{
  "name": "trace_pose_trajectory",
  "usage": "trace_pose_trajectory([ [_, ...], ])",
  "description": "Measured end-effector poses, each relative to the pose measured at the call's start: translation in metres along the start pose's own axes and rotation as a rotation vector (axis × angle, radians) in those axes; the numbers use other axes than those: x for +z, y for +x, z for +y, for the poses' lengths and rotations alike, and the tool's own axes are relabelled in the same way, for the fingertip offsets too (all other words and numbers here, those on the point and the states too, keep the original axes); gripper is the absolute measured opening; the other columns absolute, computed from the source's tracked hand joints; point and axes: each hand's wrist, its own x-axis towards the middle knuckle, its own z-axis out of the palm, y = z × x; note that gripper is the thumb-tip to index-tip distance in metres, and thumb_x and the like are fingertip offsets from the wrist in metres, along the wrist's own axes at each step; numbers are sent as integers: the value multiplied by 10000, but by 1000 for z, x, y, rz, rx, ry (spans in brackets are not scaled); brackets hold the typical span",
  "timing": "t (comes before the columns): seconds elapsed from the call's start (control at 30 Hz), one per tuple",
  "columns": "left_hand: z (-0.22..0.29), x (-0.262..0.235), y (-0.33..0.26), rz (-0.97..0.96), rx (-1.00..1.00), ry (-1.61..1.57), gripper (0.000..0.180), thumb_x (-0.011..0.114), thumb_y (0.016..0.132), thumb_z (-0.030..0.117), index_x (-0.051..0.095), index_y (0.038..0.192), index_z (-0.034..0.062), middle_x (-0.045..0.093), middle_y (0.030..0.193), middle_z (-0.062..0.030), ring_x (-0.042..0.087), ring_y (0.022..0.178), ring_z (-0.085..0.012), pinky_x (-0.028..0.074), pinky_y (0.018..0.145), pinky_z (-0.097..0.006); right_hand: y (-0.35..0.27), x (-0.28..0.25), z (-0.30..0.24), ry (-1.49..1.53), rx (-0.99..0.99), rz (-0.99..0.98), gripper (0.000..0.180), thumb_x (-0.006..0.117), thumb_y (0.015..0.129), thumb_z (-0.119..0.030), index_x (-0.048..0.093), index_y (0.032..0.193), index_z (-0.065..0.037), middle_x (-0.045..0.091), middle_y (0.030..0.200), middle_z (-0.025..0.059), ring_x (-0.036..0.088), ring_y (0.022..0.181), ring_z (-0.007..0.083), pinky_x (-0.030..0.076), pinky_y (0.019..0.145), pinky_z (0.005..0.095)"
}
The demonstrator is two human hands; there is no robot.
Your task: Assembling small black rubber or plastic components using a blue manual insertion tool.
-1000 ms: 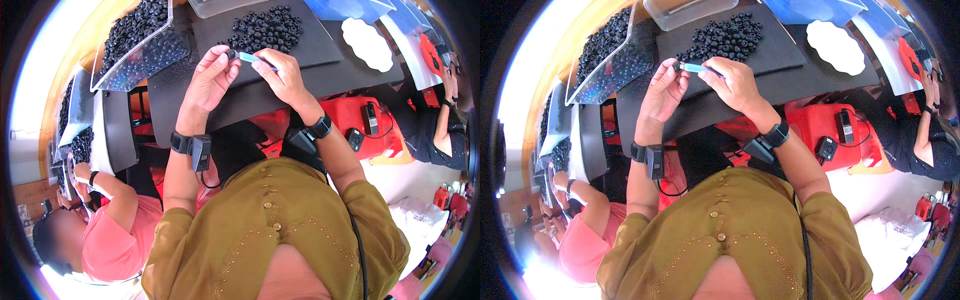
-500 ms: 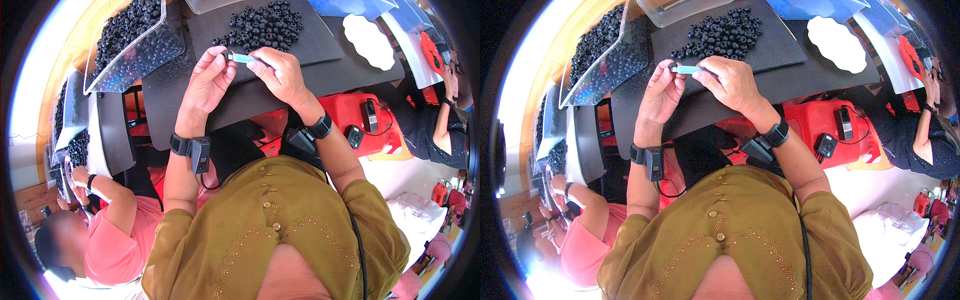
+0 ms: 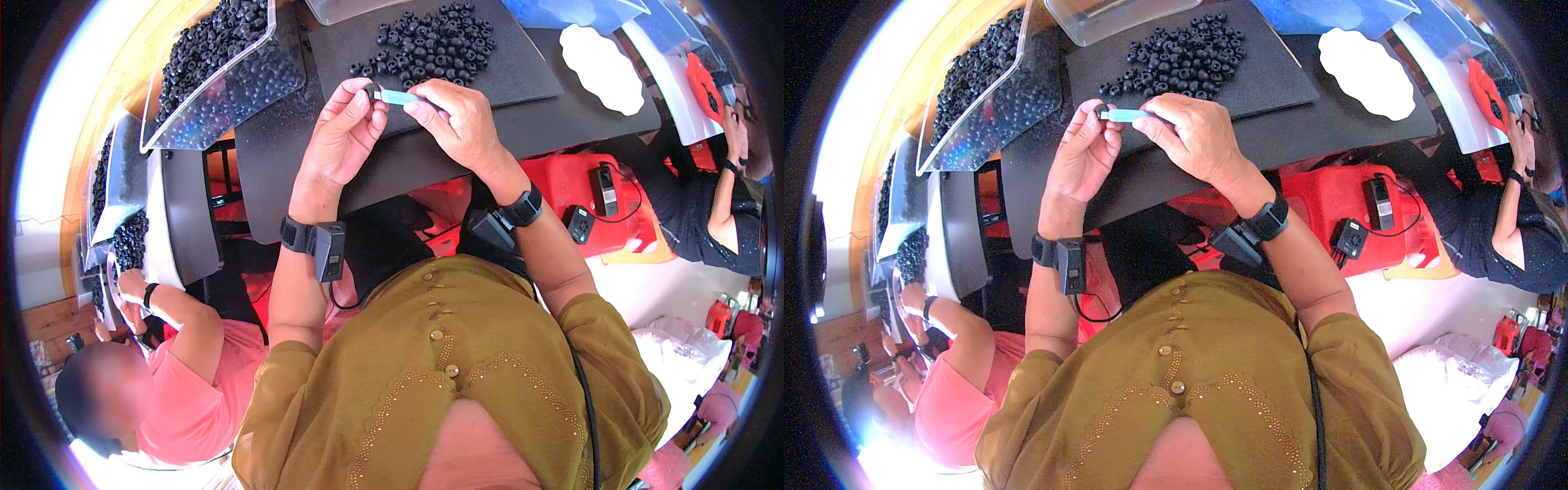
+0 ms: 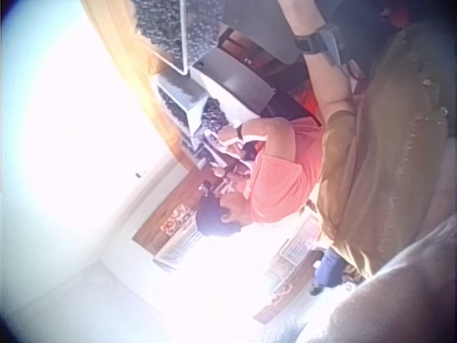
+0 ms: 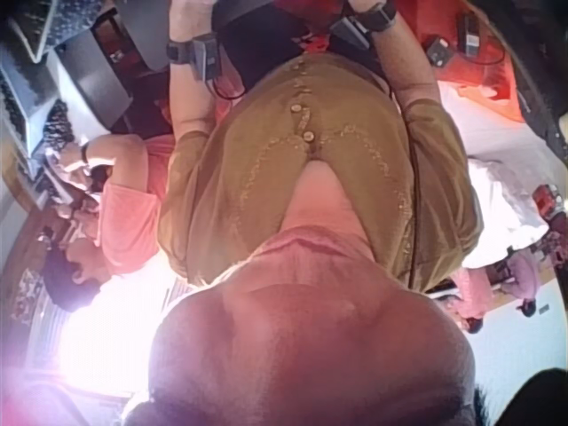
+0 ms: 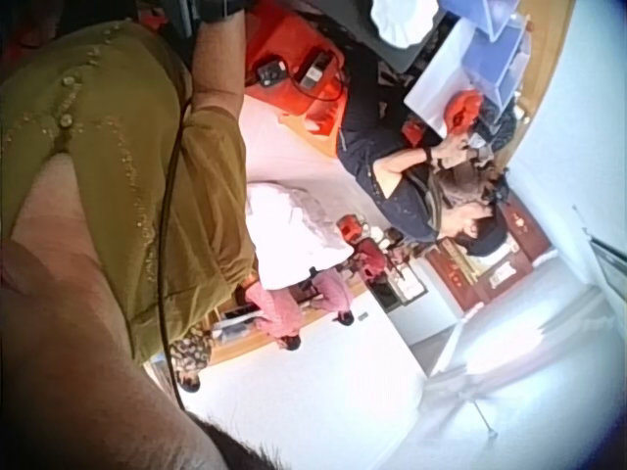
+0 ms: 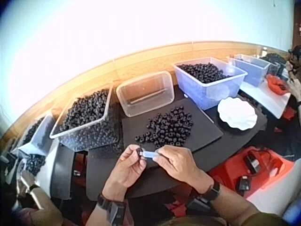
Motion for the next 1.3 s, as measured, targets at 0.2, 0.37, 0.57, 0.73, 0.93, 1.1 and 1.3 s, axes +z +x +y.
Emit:
trace_pose_trajectory([
  [0.2, -7, 26, -9, -90, -96, 222, 137, 639, 921, 121, 578, 1028, 61, 580, 975, -68, 542, 864, -133, 482, 727, -225, 4, 2, 13, 13, 130, 120, 224, 625, 906, -251, 657, 903, -29, 632, 765, 146, 622, 675, 336, 471, 584, 384],
  [0.37, 21, 37, -16, -9, 20, 420, 152, 657, 909, 130, 588, 1027, 64, 584, 909, -56, 555, 802, -129, 484, 715, -232, 3, 1, 10, 89, 126, 154, 246, 612, 926, -253, 653, 913, -11, 628, 739, 150, 612, 630, 305, 457, 571, 358],
  [0.57, 159, 50, 34, 210, 602, 1074, 188, 679, 870, 59, 657, 1057, 55, 687, 961, -78, 657, 817, -159, 535, 773, -271, 0, -7, 12, 81, 163, 170, 245, 590, 942, -242, 652, 933, -5, 632, 743, 148, 618, 642, 296, 457, 586, 354],
  [0.73, 217, 29, 41, 437, 577, 1633, 340, 674, 897, 143, 603, 1205, 17, 646, 1103, -118, 635, 1031, -195, 499, 935, -308, 3, -1, 3, 107, 148, 127, 240, 576, 948, -224, 650, 939, 3, 639, 762, 156, 627, 672, 304, 464, 609, 364],
  [0.93, 72, 52, 34, 21, 677, 1856, 141, 678, 848, 40, 703, 987, 51, 689, 966, -55, 629, 844, -109, 493, 737, -236, 0, -3, 10, 94, 156, 163, 246, 586, 945, -240, 653, 941, -3, 643, 770, 157, 631, 679, 305, 470, 616, 362],
  [1.1, 46, -12, 47, 49, 440, 1994, 244, 675, 802, 15, 672, 1044, 39, 668, 996, -121, 657, 912, -258, 527, 761, -338, 1, 0, 9, 90, 182, 134, 251, 590, 944, -242, 652, 940, 1, 641, 758, 151, 630, 661, 291, 469, 608, 348],
  [1.3, 47, -7, 53, 100, 246, 1937, 268, 667, 809, 19, 661, 1075, 53, 655, 959, -129, 644, 890, -223, 520, 787, -341, 0, 0, 9, 126, 206, 129, 241, 598, 943, -230, 650, 938, 5, 621, 732, 141, 614, 635, 254, 460, 594, 327],
])
